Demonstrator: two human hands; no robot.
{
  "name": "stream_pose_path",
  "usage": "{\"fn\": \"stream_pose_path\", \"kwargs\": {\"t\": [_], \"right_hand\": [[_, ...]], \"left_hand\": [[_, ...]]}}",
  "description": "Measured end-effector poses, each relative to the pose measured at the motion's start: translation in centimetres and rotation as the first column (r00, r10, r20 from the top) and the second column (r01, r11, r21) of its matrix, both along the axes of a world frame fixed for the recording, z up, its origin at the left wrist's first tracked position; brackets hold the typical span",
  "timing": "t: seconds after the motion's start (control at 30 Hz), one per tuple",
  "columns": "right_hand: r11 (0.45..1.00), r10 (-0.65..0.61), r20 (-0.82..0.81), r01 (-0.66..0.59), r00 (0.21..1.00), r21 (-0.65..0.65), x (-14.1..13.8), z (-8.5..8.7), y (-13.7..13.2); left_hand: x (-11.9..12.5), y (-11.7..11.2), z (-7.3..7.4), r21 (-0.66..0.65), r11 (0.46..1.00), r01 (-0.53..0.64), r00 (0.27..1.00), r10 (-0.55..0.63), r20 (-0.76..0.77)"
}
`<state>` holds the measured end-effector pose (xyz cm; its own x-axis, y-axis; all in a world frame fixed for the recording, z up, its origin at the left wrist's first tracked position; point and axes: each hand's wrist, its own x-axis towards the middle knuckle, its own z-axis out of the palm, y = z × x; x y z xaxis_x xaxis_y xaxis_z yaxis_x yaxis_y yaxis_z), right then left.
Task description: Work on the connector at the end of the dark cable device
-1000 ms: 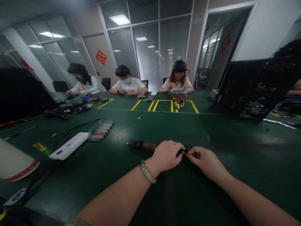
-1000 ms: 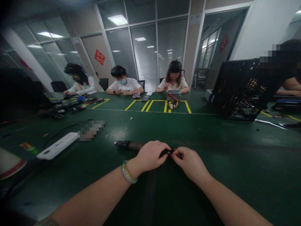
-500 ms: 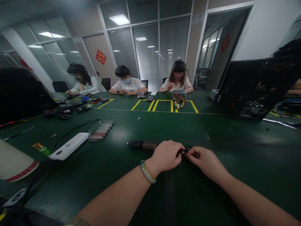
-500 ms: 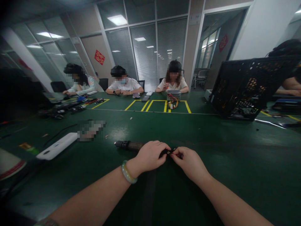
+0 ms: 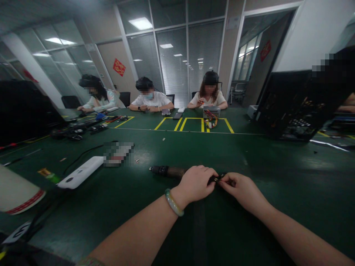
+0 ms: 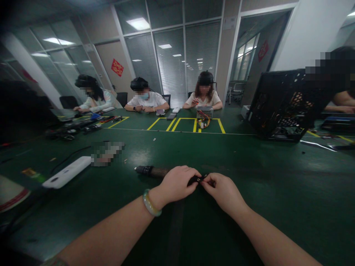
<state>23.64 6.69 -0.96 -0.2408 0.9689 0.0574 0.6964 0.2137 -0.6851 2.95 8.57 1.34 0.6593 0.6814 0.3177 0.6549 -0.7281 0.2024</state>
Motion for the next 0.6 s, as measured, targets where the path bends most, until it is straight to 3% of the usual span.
{"fn": "stream_pose_path", "kwargs": {"t": [0.6], "right_hand": [[1.000, -0.011, 0.008, 0.011, 1.000, -0.002, -0.37, 0.49, -0.10]], "left_hand": [[0.02, 0.07, 0.11, -0.015, 0.999, -0.039, 0.999, 0.038, -0.026]]}}
